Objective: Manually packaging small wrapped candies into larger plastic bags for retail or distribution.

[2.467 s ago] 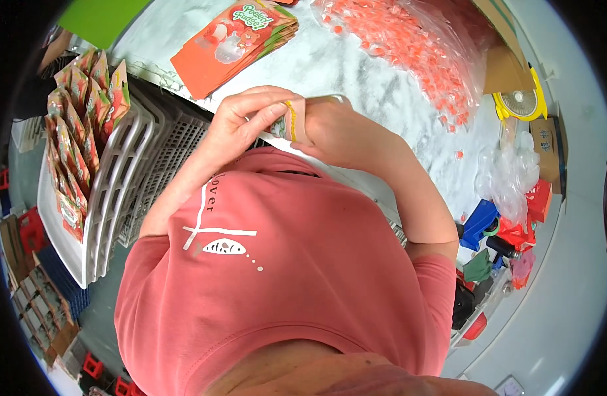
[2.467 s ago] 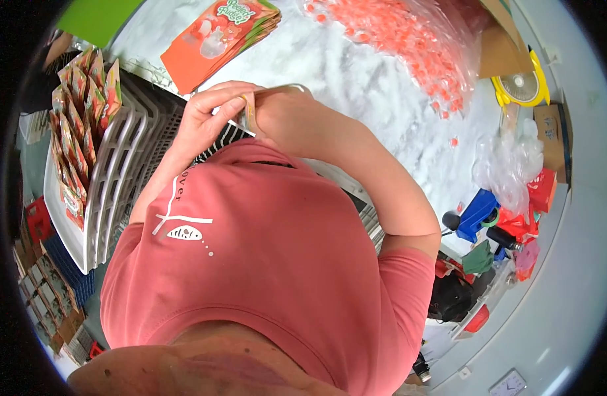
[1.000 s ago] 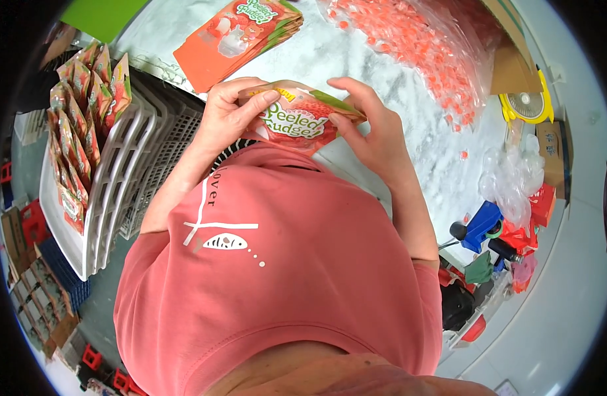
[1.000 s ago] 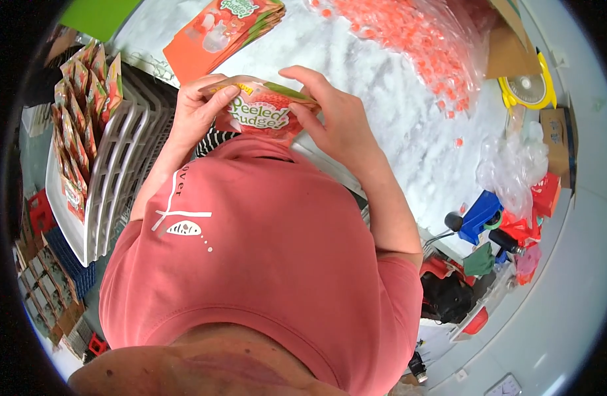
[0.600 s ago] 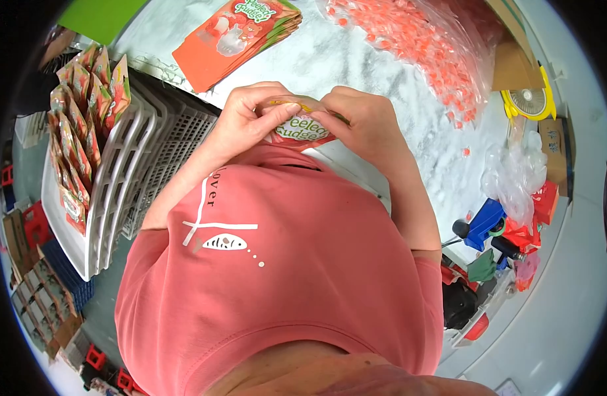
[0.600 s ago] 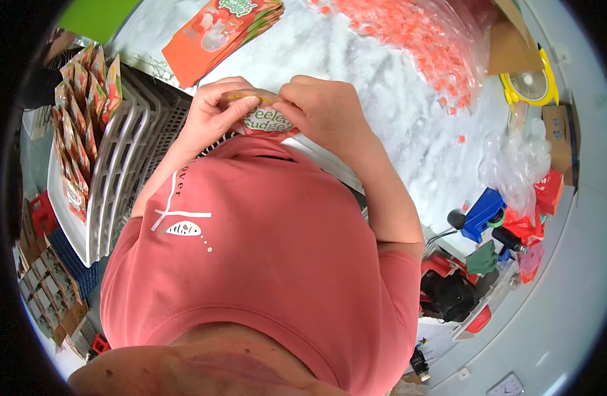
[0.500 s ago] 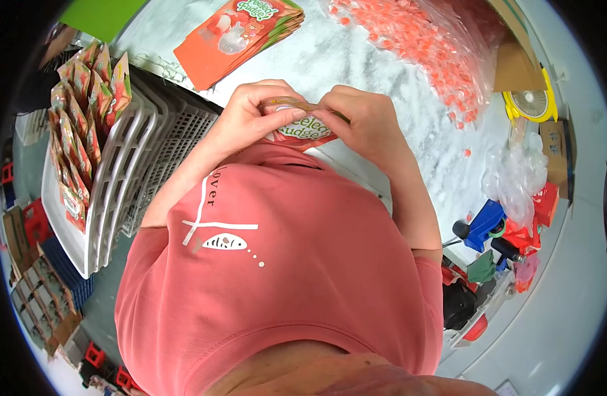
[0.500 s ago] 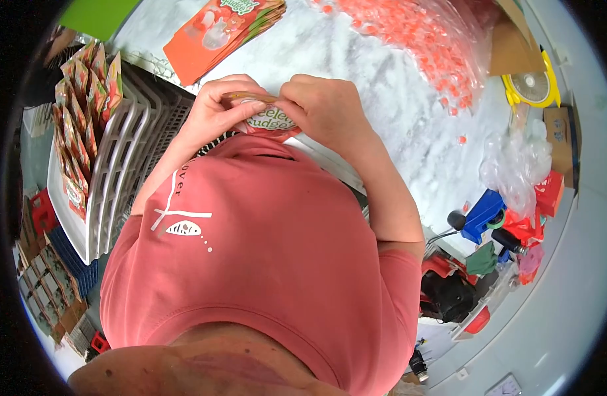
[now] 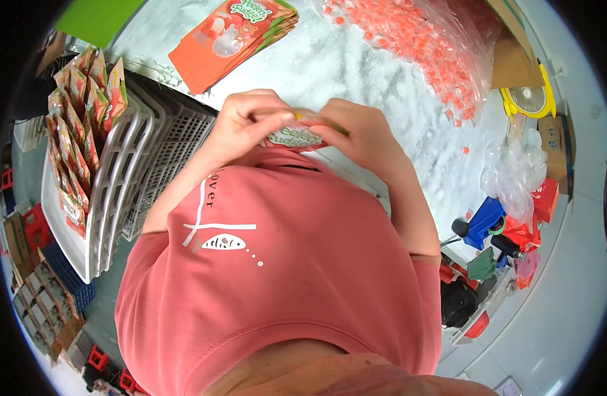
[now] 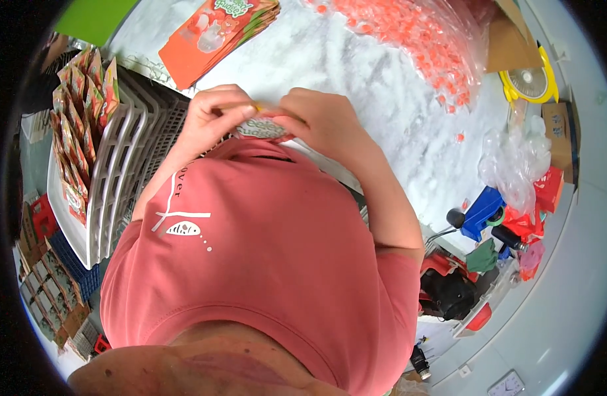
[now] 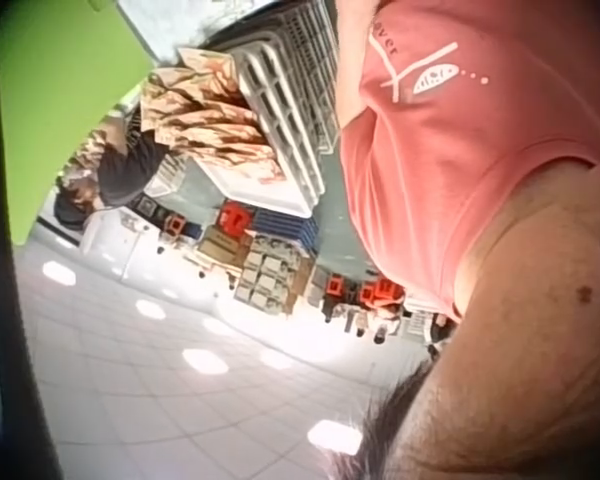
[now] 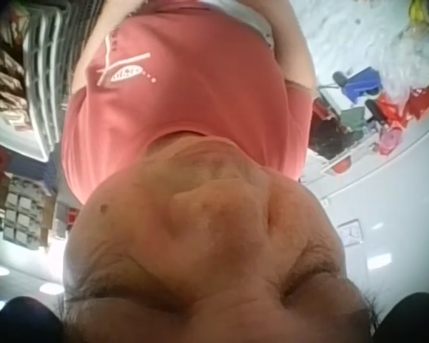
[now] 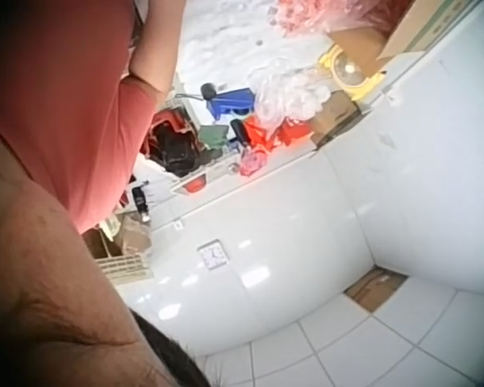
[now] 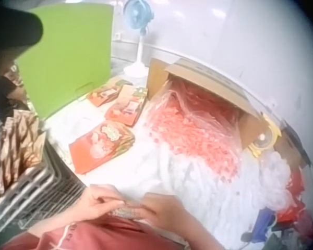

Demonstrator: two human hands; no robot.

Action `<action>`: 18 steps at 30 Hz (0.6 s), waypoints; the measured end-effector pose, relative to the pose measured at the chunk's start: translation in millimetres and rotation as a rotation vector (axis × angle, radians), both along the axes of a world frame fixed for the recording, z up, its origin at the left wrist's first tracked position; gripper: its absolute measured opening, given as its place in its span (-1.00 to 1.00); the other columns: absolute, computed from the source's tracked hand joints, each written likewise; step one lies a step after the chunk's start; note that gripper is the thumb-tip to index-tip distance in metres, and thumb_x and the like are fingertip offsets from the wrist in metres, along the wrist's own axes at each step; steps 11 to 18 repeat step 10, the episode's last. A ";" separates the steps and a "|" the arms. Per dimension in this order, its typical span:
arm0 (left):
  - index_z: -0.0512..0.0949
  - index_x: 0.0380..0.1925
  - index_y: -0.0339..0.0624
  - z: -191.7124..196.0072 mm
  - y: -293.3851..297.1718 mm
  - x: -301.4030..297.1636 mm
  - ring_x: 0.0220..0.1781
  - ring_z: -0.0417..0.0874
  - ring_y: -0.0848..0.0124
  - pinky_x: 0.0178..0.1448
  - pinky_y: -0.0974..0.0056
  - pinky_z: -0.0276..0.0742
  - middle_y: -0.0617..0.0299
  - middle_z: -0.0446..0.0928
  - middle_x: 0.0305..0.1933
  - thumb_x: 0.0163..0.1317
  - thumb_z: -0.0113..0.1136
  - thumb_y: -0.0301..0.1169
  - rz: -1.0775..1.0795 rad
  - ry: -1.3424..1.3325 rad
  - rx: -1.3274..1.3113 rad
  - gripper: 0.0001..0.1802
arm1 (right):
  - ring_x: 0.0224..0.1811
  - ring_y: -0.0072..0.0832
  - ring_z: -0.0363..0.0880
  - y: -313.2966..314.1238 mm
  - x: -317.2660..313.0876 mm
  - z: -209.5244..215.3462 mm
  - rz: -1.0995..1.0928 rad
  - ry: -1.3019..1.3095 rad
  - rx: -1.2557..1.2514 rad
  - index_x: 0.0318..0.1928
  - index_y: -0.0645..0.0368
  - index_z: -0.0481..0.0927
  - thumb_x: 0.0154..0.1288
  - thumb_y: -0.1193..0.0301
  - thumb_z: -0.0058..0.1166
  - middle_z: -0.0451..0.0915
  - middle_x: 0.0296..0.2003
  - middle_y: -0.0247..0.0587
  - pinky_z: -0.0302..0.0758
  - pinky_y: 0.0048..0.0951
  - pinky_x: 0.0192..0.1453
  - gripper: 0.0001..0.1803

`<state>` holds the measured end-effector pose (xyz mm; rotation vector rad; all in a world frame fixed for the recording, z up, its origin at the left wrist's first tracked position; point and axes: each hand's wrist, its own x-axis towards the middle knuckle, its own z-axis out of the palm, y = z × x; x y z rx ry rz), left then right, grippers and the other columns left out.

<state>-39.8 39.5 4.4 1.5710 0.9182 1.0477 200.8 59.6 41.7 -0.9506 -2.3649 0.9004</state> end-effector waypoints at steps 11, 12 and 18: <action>0.66 -0.20 -0.27 11.5 3.5 -14.6 -0.43 0.57 0.62 -0.44 0.53 0.55 0.32 0.61 -0.27 0.46 0.14 -0.21 -0.034 -0.122 -0.241 -0.68 | -0.34 -0.47 0.63 -7.0 14.8 -6.7 -0.147 0.105 -0.158 -0.21 0.23 0.68 0.35 0.40 0.22 0.62 -0.41 -0.21 0.48 -0.46 -0.27 -0.85; 0.66 -0.20 -0.27 11.5 3.5 -14.6 -0.43 0.57 0.62 -0.44 0.53 0.55 0.32 0.61 -0.27 0.46 0.14 -0.21 -0.034 -0.122 -0.241 -0.68 | -0.34 -0.47 0.63 -7.0 14.8 -6.7 -0.147 0.105 -0.158 -0.21 0.23 0.68 0.35 0.40 0.22 0.62 -0.41 -0.21 0.48 -0.46 -0.27 -0.85; 0.66 -0.20 -0.27 11.5 3.5 -14.6 -0.43 0.57 0.62 -0.44 0.53 0.55 0.32 0.61 -0.27 0.46 0.14 -0.21 -0.034 -0.122 -0.241 -0.68 | -0.34 -0.47 0.63 -7.0 14.8 -6.7 -0.147 0.105 -0.158 -0.21 0.23 0.68 0.35 0.40 0.22 0.62 -0.41 -0.21 0.48 -0.46 -0.27 -0.85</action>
